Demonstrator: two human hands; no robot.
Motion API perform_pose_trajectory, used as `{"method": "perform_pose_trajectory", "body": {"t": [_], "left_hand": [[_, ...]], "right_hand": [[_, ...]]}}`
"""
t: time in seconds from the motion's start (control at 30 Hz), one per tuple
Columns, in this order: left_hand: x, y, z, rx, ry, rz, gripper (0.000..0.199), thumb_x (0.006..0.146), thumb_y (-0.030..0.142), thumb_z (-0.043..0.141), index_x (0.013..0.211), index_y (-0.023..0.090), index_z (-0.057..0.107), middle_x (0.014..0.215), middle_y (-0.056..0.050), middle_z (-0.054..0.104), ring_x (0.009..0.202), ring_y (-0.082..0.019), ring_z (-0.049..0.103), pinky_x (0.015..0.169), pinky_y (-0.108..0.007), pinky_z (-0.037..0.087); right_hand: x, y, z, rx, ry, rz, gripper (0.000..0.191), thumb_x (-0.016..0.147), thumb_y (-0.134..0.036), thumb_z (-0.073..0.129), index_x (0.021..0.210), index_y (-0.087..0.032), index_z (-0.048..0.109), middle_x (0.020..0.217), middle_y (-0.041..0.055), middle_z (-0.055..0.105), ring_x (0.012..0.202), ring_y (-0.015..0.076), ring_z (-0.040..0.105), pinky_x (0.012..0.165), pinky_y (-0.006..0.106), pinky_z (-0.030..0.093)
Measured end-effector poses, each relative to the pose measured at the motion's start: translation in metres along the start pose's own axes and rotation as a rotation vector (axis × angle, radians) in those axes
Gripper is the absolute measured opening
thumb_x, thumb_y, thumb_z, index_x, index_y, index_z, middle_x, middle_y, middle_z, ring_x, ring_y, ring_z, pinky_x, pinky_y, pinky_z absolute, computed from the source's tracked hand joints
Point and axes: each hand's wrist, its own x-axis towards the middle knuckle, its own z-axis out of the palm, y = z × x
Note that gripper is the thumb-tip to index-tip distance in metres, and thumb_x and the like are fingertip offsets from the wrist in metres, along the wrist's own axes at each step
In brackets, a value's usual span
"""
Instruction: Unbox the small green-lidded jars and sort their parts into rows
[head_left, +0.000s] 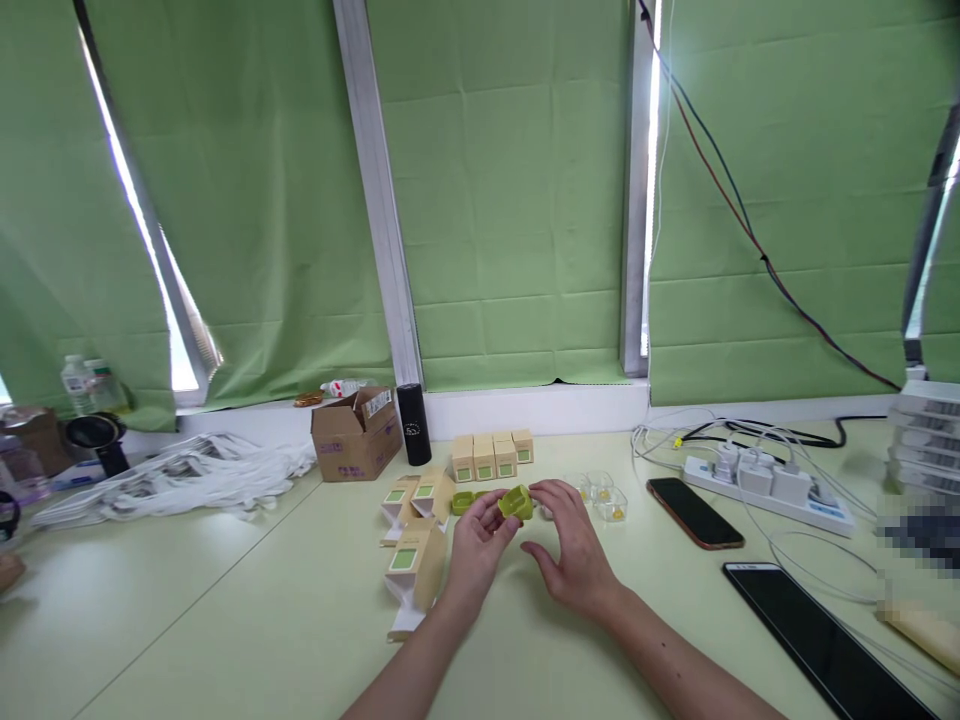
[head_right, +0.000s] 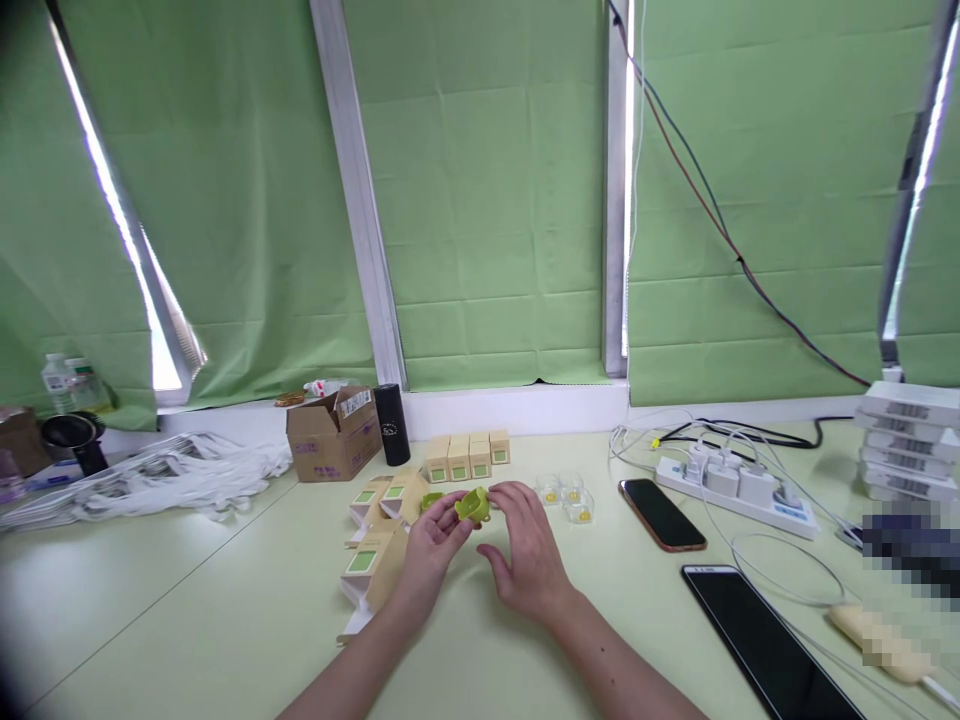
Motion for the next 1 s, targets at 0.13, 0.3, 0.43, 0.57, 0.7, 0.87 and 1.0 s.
{"method": "perform_pose_trajectory", "body": {"t": [0.13,0.3,0.43,0.57,0.7,0.87,1.0], "left_hand": [[-0.002,-0.002,0.004,0.083,-0.035,-0.057,0.061,0.074,0.063,0.082,0.109,0.015,0.067,0.089,-0.011,0.079,0.080,-0.024,0.073,0.076,-0.035,0.056],[-0.002,-0.007,0.007,0.183,-0.132,0.002,0.056,0.083,0.071,0.067,0.084,0.014,0.072,0.086,-0.012,0.078,0.075,-0.022,0.069,0.077,-0.035,0.054],[-0.002,-0.010,0.005,0.278,-0.113,0.052,0.055,0.087,0.069,0.063,0.094,0.015,0.074,0.093,-0.013,0.077,0.086,-0.025,0.071,0.080,-0.037,0.053],[-0.004,-0.005,0.002,0.489,0.074,0.183,0.039,0.087,0.049,0.071,0.113,0.021,0.071,0.113,-0.012,0.073,0.104,-0.028,0.067,0.085,-0.038,0.051],[-0.008,0.004,0.001,0.610,0.120,0.290,0.027,0.087,0.032,0.070,0.113,0.027,0.071,0.117,-0.008,0.068,0.115,-0.027,0.058,0.095,-0.041,0.048],[-0.011,0.006,0.002,0.632,0.031,0.338,0.022,0.090,0.024,0.065,0.110,0.028,0.073,0.110,-0.007,0.069,0.115,-0.027,0.055,0.097,-0.042,0.048],[-0.012,0.003,0.002,0.631,-0.005,0.339,0.021,0.093,0.023,0.063,0.109,0.028,0.074,0.107,-0.007,0.068,0.110,-0.027,0.057,0.097,-0.042,0.048]], "right_hand": [[0.000,-0.001,0.002,0.011,0.014,0.019,0.056,0.091,-0.018,0.063,0.142,-0.023,0.041,0.137,0.0167,0.053,0.133,0.0356,0.046,0.105,0.059,0.048],[0.000,0.001,0.005,0.051,0.066,0.057,0.045,0.091,-0.017,0.061,0.133,-0.024,0.045,0.130,0.0157,0.055,0.127,0.0343,0.049,0.100,0.057,0.051],[0.000,0.003,0.005,0.110,0.050,0.088,0.043,0.089,-0.017,0.062,0.129,-0.025,0.047,0.127,0.0145,0.056,0.124,0.0337,0.050,0.099,0.056,0.051],[-0.001,0.003,0.004,0.168,0.029,0.132,0.039,0.090,-0.023,0.062,0.127,-0.025,0.049,0.126,0.0130,0.057,0.123,0.0329,0.051,0.100,0.054,0.051],[-0.001,0.002,0.003,0.221,0.010,0.178,0.037,0.089,-0.024,0.063,0.125,-0.025,0.051,0.124,0.0121,0.059,0.121,0.0312,0.054,0.098,0.049,0.052],[-0.002,-0.001,0.002,0.293,-0.051,0.239,0.039,0.088,-0.018,0.061,0.125,-0.025,0.053,0.119,0.0092,0.066,0.111,0.0265,0.065,0.095,0.042,0.056],[-0.002,-0.001,0.002,0.307,-0.052,0.242,0.040,0.089,-0.017,0.059,0.127,-0.025,0.053,0.118,0.0089,0.069,0.109,0.0263,0.068,0.095,0.042,0.057]]}}
